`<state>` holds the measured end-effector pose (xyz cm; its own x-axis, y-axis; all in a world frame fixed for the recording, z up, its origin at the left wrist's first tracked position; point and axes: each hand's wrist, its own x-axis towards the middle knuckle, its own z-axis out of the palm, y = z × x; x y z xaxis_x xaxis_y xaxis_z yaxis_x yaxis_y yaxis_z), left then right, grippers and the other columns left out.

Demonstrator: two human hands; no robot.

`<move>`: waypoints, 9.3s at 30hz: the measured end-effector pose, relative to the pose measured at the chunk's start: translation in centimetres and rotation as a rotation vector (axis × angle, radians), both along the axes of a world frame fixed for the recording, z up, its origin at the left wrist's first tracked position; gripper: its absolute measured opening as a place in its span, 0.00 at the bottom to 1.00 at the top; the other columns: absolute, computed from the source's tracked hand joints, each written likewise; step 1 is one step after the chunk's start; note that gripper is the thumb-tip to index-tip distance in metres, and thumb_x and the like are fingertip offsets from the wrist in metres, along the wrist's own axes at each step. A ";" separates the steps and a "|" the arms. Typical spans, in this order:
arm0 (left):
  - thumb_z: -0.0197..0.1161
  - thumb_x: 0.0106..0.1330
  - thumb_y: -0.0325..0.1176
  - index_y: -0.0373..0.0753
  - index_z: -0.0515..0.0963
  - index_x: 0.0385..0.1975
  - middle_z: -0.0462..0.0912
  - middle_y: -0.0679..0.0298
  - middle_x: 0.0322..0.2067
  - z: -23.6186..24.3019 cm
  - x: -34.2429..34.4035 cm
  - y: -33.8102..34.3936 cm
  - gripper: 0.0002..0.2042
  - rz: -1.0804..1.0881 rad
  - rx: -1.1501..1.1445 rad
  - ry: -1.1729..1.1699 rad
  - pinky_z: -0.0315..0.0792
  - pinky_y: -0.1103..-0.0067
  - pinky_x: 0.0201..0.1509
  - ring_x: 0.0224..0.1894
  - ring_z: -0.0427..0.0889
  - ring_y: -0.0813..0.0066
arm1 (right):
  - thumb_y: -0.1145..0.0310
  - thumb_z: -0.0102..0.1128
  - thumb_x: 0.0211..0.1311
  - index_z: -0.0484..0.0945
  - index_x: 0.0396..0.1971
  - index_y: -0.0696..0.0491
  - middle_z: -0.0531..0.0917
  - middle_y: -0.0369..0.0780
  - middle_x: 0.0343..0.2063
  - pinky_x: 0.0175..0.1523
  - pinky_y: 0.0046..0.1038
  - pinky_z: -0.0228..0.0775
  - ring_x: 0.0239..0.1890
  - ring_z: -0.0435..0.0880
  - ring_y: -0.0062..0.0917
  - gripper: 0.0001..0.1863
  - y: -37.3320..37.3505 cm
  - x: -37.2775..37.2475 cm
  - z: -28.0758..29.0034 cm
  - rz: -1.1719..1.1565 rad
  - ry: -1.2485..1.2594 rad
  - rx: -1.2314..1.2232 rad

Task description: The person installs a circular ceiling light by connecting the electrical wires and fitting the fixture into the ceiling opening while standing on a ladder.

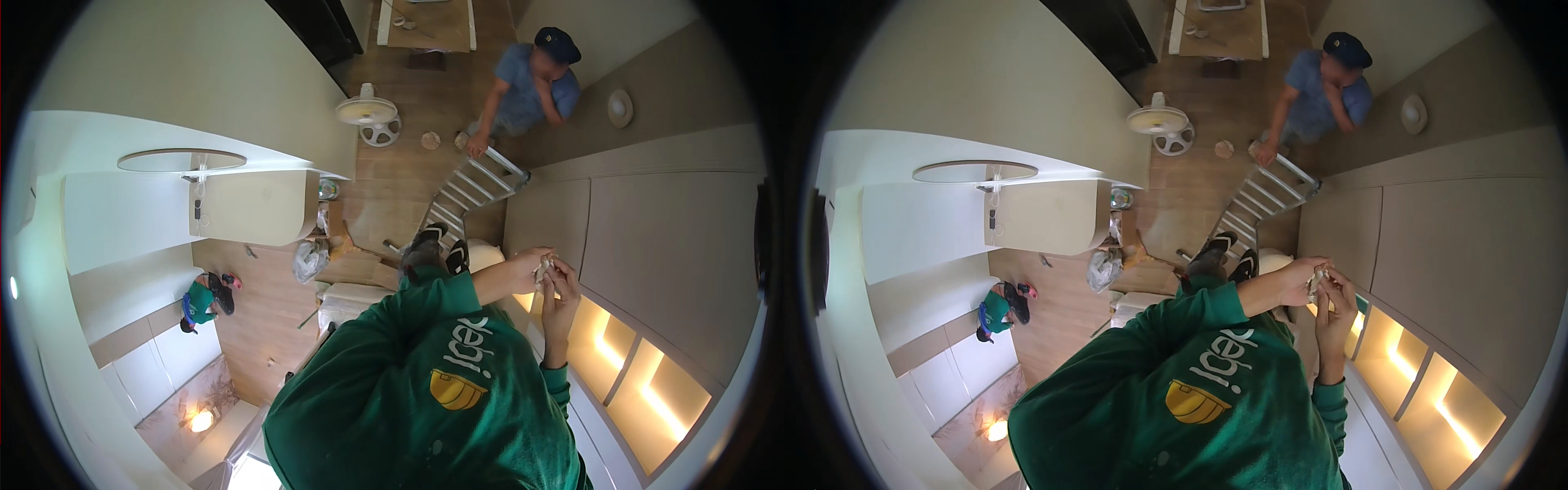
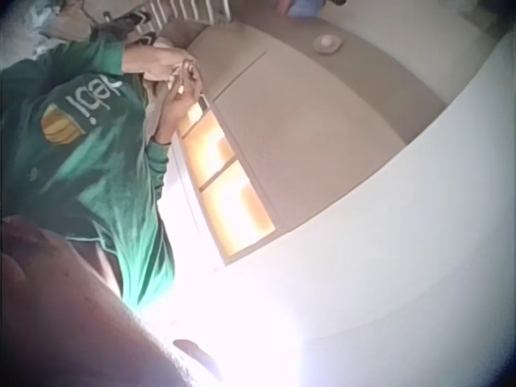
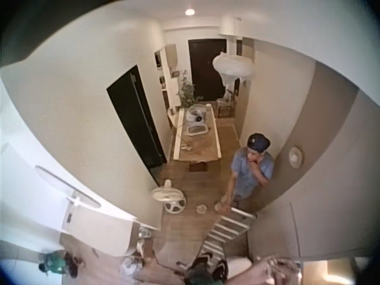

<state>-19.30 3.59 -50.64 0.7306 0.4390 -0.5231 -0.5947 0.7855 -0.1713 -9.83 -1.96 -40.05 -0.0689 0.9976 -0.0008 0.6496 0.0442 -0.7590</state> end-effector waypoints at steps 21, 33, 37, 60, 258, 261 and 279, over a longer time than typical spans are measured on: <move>0.55 0.74 0.48 0.40 0.83 0.25 0.83 0.51 0.23 1.9 -2.9 3.0 0.21 -0.352 1.517 1.626 0.77 0.57 0.32 0.29 0.83 0.45 | 0.57 0.74 0.52 0.79 0.54 0.50 0.80 0.40 0.44 0.55 0.43 0.65 0.51 0.78 0.36 0.29 2.0 -1.2 1.4 0.398 -0.828 -0.070; 0.50 0.75 0.59 0.39 0.77 0.33 0.79 0.61 0.21 -12.3 -9.7 8.0 0.25 0.255 1.075 1.544 0.74 0.61 0.31 0.26 0.81 0.57 | 0.61 0.74 0.56 0.70 0.66 0.58 0.81 0.51 0.52 0.61 0.38 0.72 0.57 0.79 0.44 0.38 1.6 -1.2 -0.5 0.224 -0.199 -0.123; 0.48 0.71 0.69 0.44 0.69 0.30 0.75 0.67 0.24 -7.0 -13.0 9.9 0.30 0.194 0.423 0.477 0.75 0.65 0.38 0.30 0.79 0.62 | 0.60 0.72 0.58 0.71 0.65 0.58 0.77 0.50 0.58 0.63 0.39 0.70 0.59 0.76 0.46 0.36 1.3 0.7 1.5 -0.009 -0.213 -0.009; 0.46 0.70 0.71 0.33 0.68 0.61 0.74 0.57 0.59 5.4 -6.8 3.1 0.41 0.022 0.432 -0.065 0.62 0.66 0.72 0.63 0.72 0.63 | 0.73 0.49 0.70 0.76 0.44 0.61 0.79 0.47 0.41 0.53 0.37 0.73 0.50 0.79 0.39 0.10 6.9 1.3 -3.3 -0.255 0.213 0.197; 0.71 0.67 0.30 0.33 0.83 0.36 0.80 0.72 0.28 62.1 13.7 -0.5 0.07 1.121 2.199 -0.361 0.66 0.86 0.35 0.29 0.71 0.88 | 0.81 0.72 0.40 0.78 0.23 0.50 0.79 0.31 0.24 0.30 0.26 0.73 0.29 0.79 0.24 0.12 -18.7 10.5 59.7 -0.672 -1.969 1.399; 0.71 0.67 0.30 0.33 0.83 0.35 0.79 0.71 0.28 62.2 12.9 -1.0 0.06 1.097 2.217 -0.319 0.66 0.85 0.33 0.28 0.72 0.87 | 0.81 0.70 0.33 0.75 0.22 0.49 0.77 0.30 0.23 0.29 0.25 0.72 0.27 0.78 0.23 0.15 -18.5 11.3 59.2 -0.753 -1.979 1.461; 0.71 0.64 0.28 0.32 0.83 0.32 0.79 0.66 0.26 62.6 14.4 -2.5 0.06 1.303 2.233 -0.190 0.69 0.81 0.31 0.25 0.74 0.80 | 0.78 0.70 0.56 0.84 0.33 0.54 0.85 0.37 0.30 0.33 0.22 0.77 0.30 0.84 0.21 0.06 -16.4 12.6 56.0 -0.762 -1.202 1.979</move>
<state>-4.93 1.12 11.98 -0.1848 0.0067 0.9828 -0.7391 -0.6600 -0.1345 2.77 -18.38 15.97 -0.5289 -0.2699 0.8046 0.8188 -0.4117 0.4001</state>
